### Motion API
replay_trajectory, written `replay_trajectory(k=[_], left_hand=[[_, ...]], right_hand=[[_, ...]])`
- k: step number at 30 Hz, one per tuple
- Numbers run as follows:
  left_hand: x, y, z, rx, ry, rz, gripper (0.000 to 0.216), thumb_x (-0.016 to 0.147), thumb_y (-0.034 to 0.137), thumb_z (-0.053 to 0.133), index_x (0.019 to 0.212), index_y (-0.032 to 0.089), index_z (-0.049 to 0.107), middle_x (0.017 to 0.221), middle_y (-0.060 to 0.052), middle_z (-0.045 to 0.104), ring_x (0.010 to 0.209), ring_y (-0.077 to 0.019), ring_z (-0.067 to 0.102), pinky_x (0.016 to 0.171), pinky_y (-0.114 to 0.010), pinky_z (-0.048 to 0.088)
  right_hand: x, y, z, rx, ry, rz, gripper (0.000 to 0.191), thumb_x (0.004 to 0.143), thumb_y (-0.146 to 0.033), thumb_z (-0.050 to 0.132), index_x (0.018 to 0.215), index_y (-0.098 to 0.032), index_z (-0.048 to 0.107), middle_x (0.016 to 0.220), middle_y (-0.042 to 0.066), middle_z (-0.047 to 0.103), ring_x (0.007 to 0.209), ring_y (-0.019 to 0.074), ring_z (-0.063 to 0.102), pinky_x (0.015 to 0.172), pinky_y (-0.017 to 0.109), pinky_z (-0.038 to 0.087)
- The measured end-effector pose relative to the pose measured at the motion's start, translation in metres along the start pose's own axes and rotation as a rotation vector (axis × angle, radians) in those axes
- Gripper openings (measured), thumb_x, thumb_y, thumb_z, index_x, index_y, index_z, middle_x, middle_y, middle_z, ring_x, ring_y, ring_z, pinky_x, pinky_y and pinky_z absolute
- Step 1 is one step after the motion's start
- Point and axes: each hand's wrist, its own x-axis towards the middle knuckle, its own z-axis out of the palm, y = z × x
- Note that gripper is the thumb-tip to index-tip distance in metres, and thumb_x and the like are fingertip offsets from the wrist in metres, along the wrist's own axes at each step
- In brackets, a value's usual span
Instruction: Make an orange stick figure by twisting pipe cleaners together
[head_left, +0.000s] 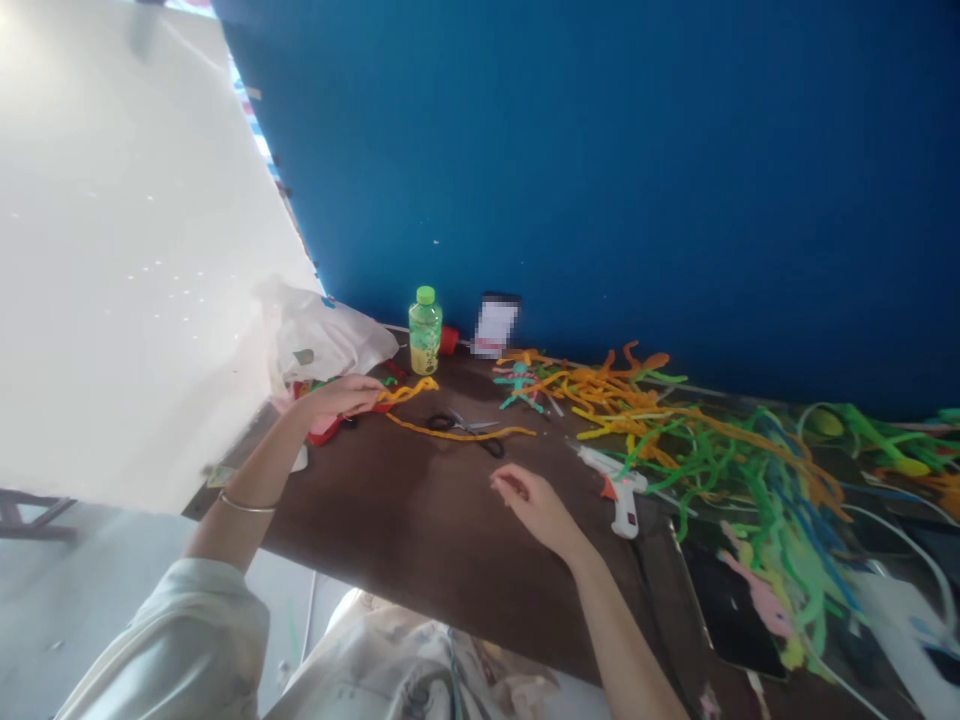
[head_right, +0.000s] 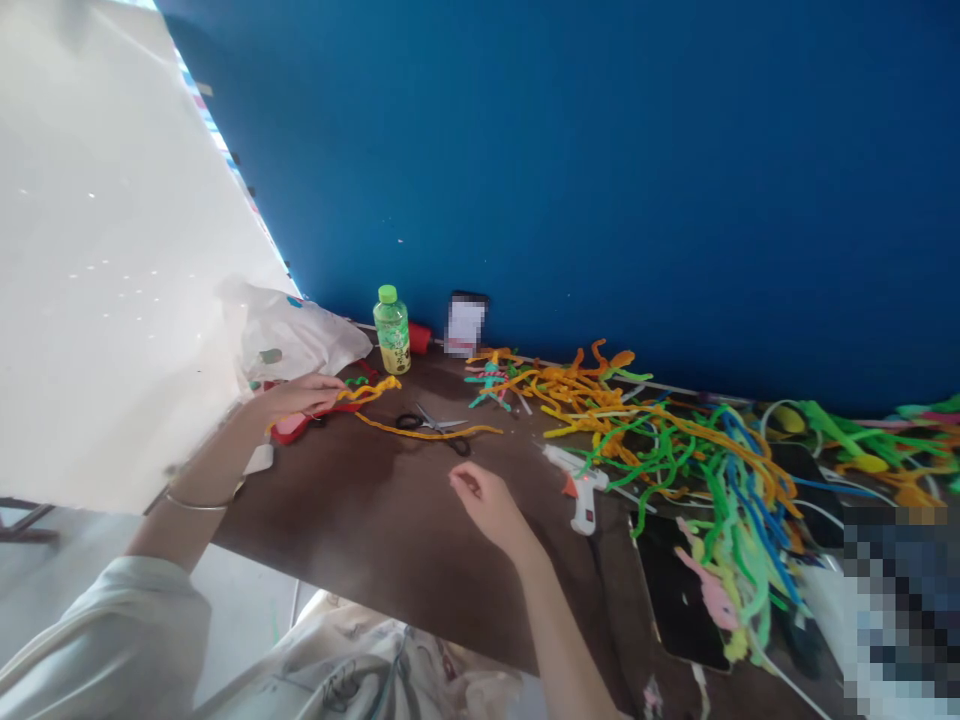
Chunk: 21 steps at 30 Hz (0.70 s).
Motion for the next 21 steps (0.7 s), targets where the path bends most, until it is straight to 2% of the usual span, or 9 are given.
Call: replay_trajectory(k=[5,7,8,10,13,14,15,19,21], left_hand=[[0.000,0.026,0.024,0.061,-0.140,0.069,0.028,0.073,0.036,0.050,0.088,0.015,0.061,0.046,0.004,0.041,0.040,-0.0064,0.035,0.039,-0.019,0.028],[0.004,0.027,0.026,0.069,-0.114,0.084,0.029,0.073,0.034,0.049,0.089,0.014,0.061,0.047,0.003,0.042,0.041,-0.0068,0.036,0.039,-0.018,0.026],[0.006,0.025,0.024,0.070,-0.053,0.086,0.029,0.072,0.033,0.048,0.089,0.014,0.061,0.047,0.003,0.042,0.041,-0.0070,0.037,0.039,-0.018,0.026],[0.008,0.015,0.013,0.074,0.183,0.077,0.027,0.071,0.030,0.047,0.088,0.013,0.061,0.051,0.002,0.046,0.044,-0.0073,0.039,0.040,-0.018,0.027],[0.003,-0.007,-0.009,0.066,0.877,0.050,0.030,0.070,0.026,0.042,0.089,0.011,0.060,0.055,0.001,0.049,0.047,-0.0092,0.042,0.044,-0.020,0.031],[-0.001,-0.014,-0.015,0.073,1.042,0.055,0.033,0.072,0.027,0.038,0.092,0.011,0.059,0.058,0.000,0.051,0.050,-0.0102,0.044,0.046,-0.020,0.033],[-0.007,-0.020,-0.019,0.095,1.127,0.054,0.035,0.074,0.027,0.035,0.094,0.012,0.059,0.061,-0.001,0.053,0.053,-0.0114,0.047,0.048,-0.021,0.035],[-0.027,-0.036,-0.014,0.313,1.068,0.043,0.034,0.075,0.028,0.036,0.096,0.014,0.060,0.069,-0.003,0.059,0.064,-0.0157,0.053,0.061,-0.025,0.040],[-0.031,-0.040,-0.004,0.359,0.973,0.039,0.032,0.075,0.027,0.037,0.093,0.014,0.060,0.068,-0.004,0.059,0.065,-0.0164,0.054,0.062,-0.026,0.041]], right_hand=[[0.039,-0.022,0.017,0.398,0.126,0.043,0.042,0.075,-0.046,0.050,0.105,-0.017,0.052,0.087,0.006,0.062,0.059,0.0112,0.056,0.055,0.025,0.044],[0.053,-0.026,0.022,0.515,0.186,0.068,0.046,0.072,-0.046,0.053,0.107,-0.017,0.050,0.092,0.007,0.061,0.058,0.0109,0.057,0.055,0.025,0.045],[0.057,-0.027,0.024,0.547,0.200,0.073,0.045,0.071,-0.046,0.054,0.107,-0.017,0.050,0.093,0.008,0.061,0.060,0.0109,0.058,0.056,0.025,0.045],[0.061,-0.026,0.026,0.557,0.200,0.066,0.042,0.071,-0.045,0.054,0.102,-0.018,0.052,0.094,0.008,0.062,0.061,0.0112,0.059,0.057,0.025,0.046],[0.056,-0.016,0.029,0.435,0.172,0.049,0.033,0.073,-0.043,0.051,0.093,-0.017,0.055,0.089,0.007,0.063,0.060,0.0119,0.059,0.056,0.026,0.046],[0.053,-0.012,0.029,0.372,0.170,0.050,0.031,0.074,-0.042,0.049,0.090,-0.017,0.055,0.086,0.007,0.063,0.058,0.0123,0.058,0.055,0.026,0.046],[0.051,-0.008,0.030,0.314,0.173,0.053,0.029,0.075,-0.041,0.048,0.088,-0.016,0.055,0.083,0.007,0.063,0.057,0.0127,0.058,0.054,0.027,0.046],[0.053,0.002,0.027,0.156,0.274,0.045,0.027,0.076,-0.033,0.045,0.094,-0.014,0.053,0.089,0.010,0.061,0.057,0.0143,0.056,0.060,0.033,0.047],[0.066,0.000,0.024,-0.111,0.374,-0.041,0.028,0.079,-0.025,0.042,0.102,-0.014,0.051,0.101,0.013,0.055,0.070,0.0168,0.057,0.072,0.036,0.045]])
